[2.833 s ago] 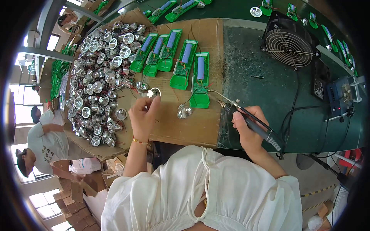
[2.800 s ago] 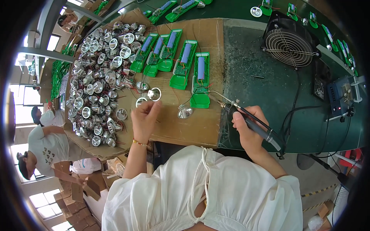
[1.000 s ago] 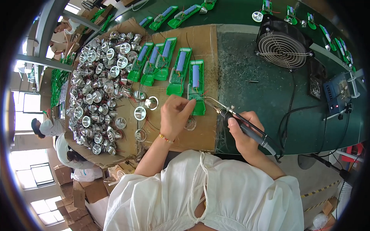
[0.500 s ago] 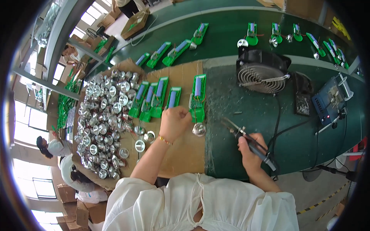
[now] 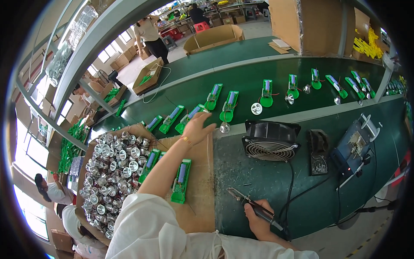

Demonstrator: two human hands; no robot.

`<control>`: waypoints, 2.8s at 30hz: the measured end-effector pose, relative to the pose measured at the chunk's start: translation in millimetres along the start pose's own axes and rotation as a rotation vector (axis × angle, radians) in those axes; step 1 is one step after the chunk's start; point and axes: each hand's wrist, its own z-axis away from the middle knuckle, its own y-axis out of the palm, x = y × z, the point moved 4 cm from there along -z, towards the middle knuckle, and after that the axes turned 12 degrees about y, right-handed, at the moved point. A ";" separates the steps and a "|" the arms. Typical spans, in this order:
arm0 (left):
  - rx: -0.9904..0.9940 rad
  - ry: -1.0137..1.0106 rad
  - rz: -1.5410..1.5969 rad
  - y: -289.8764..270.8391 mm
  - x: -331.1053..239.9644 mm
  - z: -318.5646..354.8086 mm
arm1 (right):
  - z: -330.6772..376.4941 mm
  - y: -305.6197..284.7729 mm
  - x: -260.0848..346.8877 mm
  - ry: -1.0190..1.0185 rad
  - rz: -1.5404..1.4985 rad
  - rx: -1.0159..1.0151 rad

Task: Soldering internal components and wires into portable LED light housings on an assembly line.

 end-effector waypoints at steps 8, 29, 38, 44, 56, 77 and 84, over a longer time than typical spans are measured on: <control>0.206 -0.143 -0.156 -57.5 -66.0 183.6 | -2.7 4.9 2.9 -0.073 0.007 0.039; -0.368 -0.572 -0.315 -151.0 -83.8 337.6 | 29.1 8.5 0.7 -0.185 0.058 0.032; -0.109 -0.555 -0.573 -108.3 -69.8 303.8 | 50.0 18.8 6.2 -0.174 0.061 0.071; 0.076 -0.143 -0.345 -78.9 -124.8 302.5 | 53.9 7.5 4.1 -0.152 0.063 0.047; 0.165 -0.291 -0.193 -62.4 -105.6 286.1 | 61.7 28.4 13.2 -0.165 0.039 0.184; -0.148 -0.584 0.530 -48.5 -133.7 284.3 | 70.6 43.1 6.3 -0.342 0.289 0.323; -0.156 -0.581 0.492 -45.7 -132.1 282.9 | 68.5 47.7 2.5 -0.311 0.295 0.354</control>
